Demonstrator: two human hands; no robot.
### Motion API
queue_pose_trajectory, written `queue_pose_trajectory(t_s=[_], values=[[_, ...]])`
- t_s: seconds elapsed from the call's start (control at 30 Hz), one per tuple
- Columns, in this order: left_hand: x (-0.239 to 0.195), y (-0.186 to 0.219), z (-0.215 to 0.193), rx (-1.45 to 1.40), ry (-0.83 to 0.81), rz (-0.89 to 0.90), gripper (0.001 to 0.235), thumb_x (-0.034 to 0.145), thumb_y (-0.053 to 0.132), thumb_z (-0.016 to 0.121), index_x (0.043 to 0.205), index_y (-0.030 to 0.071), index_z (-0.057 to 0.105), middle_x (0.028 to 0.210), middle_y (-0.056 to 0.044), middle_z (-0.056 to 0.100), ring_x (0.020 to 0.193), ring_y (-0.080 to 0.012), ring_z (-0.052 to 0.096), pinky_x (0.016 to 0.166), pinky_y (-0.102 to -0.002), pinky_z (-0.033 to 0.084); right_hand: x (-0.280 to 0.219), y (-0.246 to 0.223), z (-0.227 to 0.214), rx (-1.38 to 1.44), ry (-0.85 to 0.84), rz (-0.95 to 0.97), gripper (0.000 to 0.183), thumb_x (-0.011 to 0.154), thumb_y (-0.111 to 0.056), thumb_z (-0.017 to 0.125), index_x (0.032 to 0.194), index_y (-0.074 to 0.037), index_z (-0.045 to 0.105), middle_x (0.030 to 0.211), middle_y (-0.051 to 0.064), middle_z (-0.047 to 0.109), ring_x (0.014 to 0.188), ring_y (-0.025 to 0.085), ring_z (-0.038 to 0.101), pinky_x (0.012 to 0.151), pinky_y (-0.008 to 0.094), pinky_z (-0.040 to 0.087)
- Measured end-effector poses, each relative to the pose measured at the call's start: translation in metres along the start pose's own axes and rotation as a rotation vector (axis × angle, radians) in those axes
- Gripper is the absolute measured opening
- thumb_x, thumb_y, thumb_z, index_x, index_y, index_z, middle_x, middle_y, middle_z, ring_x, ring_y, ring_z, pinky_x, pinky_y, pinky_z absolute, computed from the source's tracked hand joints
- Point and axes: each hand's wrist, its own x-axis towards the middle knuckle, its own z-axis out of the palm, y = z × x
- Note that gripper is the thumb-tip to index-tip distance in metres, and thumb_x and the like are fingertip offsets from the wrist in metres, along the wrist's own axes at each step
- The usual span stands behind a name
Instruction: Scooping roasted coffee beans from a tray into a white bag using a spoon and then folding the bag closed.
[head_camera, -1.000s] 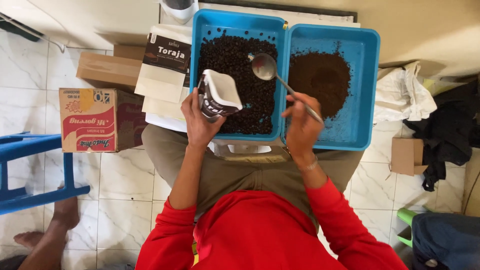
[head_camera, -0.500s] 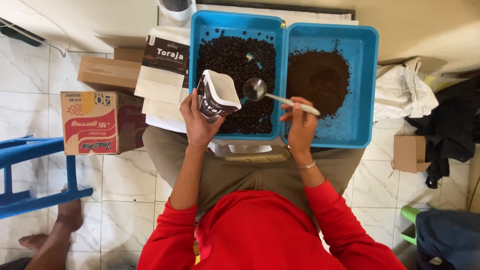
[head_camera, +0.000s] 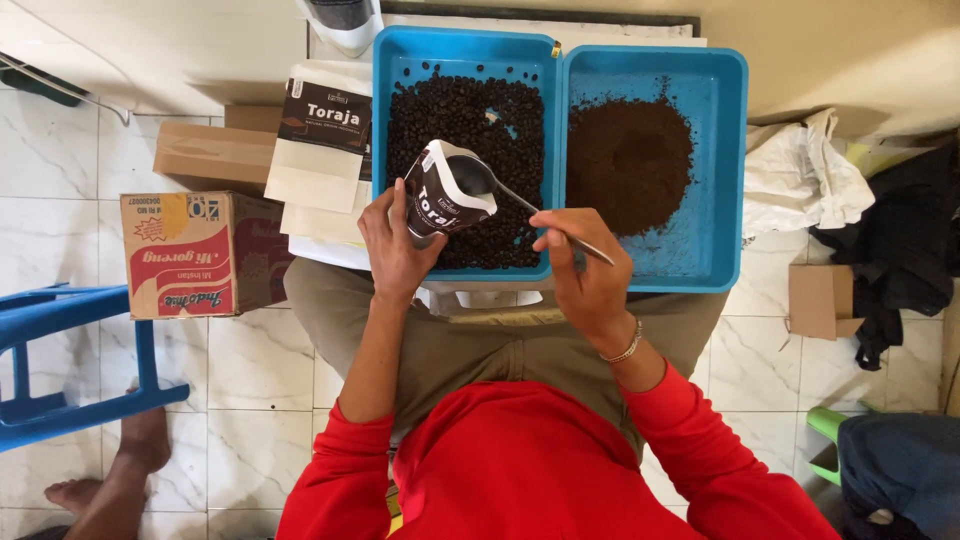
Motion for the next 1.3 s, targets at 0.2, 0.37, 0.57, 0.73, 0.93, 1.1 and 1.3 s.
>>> queue_pose_trajectory(t_s=[0.2, 0.37, 0.57, 0.73, 0.93, 1.1, 1.3], values=[[-0.002, -0.001, 0.002, -0.043, 0.060, -0.052, 0.104, 0.066, 0.017, 0.093, 0.155, -0.002, 0.042, 0.127, -0.021, 0.056, 0.110, -0.0382, 0.057, 0.093, -0.051, 0.043, -0.009, 0.036, 0.002, 0.144, 0.202, 0.164, 0.029, 0.114, -0.022, 0.041, 0.120, -0.001, 0.060, 0.102, 0.018, 0.072, 0.060, 0.016, 0.067, 0.059, 0.026, 0.056], [-0.007, -0.007, 0.005, -0.081, 0.086, -0.091, 0.110, 0.063, 0.020, 0.096, 0.155, -0.005, 0.040, 0.128, -0.023, 0.054, 0.112, -0.0388, 0.057, 0.097, -0.051, 0.045, -0.034, 0.087, 0.021, 0.036, 0.123, 0.324, 0.023, 0.112, -0.017, 0.047, 0.116, -0.001, 0.064, 0.102, 0.015, 0.071, 0.064, 0.016, 0.067, 0.063, 0.029, 0.055], [-0.008, -0.008, 0.006, -0.094, 0.073, -0.112, 0.111, 0.062, 0.018, 0.097, 0.154, -0.005, 0.040, 0.128, -0.023, 0.053, 0.111, -0.0398, 0.057, 0.097, -0.053, 0.045, -0.067, 0.098, 0.041, 0.078, 0.031, 0.466, 0.027, 0.112, -0.023, 0.050, 0.120, -0.003, 0.067, 0.105, 0.018, 0.075, 0.065, 0.021, 0.073, 0.063, 0.036, 0.058], [-0.007, -0.008, 0.005, -0.075, 0.066, -0.098, 0.109, 0.062, 0.019, 0.096, 0.154, -0.005, 0.041, 0.128, -0.023, 0.053, 0.113, -0.0393, 0.057, 0.098, -0.051, 0.045, -0.063, 0.105, 0.037, 0.295, 0.211, 0.610, 0.027, 0.110, -0.025, 0.047, 0.120, -0.004, 0.062, 0.097, 0.016, 0.075, 0.061, 0.013, 0.069, 0.061, 0.026, 0.059], [-0.002, -0.003, 0.003, -0.010, 0.065, -0.034, 0.105, 0.068, 0.023, 0.096, 0.154, -0.002, 0.043, 0.126, -0.021, 0.055, 0.110, -0.0378, 0.057, 0.093, -0.052, 0.043, -0.030, 0.073, 0.007, 0.153, 0.230, 0.509, 0.024, 0.112, -0.022, 0.046, 0.118, -0.005, 0.061, 0.096, 0.015, 0.073, 0.061, 0.014, 0.067, 0.061, 0.025, 0.056], [0.001, 0.000, 0.001, 0.061, 0.072, 0.031, 0.099, 0.067, 0.020, 0.095, 0.152, -0.001, 0.047, 0.123, -0.020, 0.057, 0.108, -0.0360, 0.058, 0.093, -0.051, 0.042, -0.014, 0.058, -0.003, 0.173, 0.280, 0.380, 0.029, 0.114, -0.027, 0.041, 0.119, -0.003, 0.058, 0.096, 0.020, 0.073, 0.062, 0.017, 0.067, 0.064, 0.030, 0.059], [-0.002, -0.003, 0.005, 0.091, 0.153, 0.000, 0.095, 0.072, 0.024, 0.094, 0.150, -0.004, 0.047, 0.122, -0.022, 0.058, 0.106, -0.0379, 0.059, 0.092, -0.053, 0.043, -0.017, 0.058, 0.004, 0.136, 0.259, 0.337, 0.029, 0.115, -0.024, 0.037, 0.121, -0.002, 0.056, 0.099, 0.018, 0.072, 0.064, 0.017, 0.067, 0.067, 0.033, 0.059]])
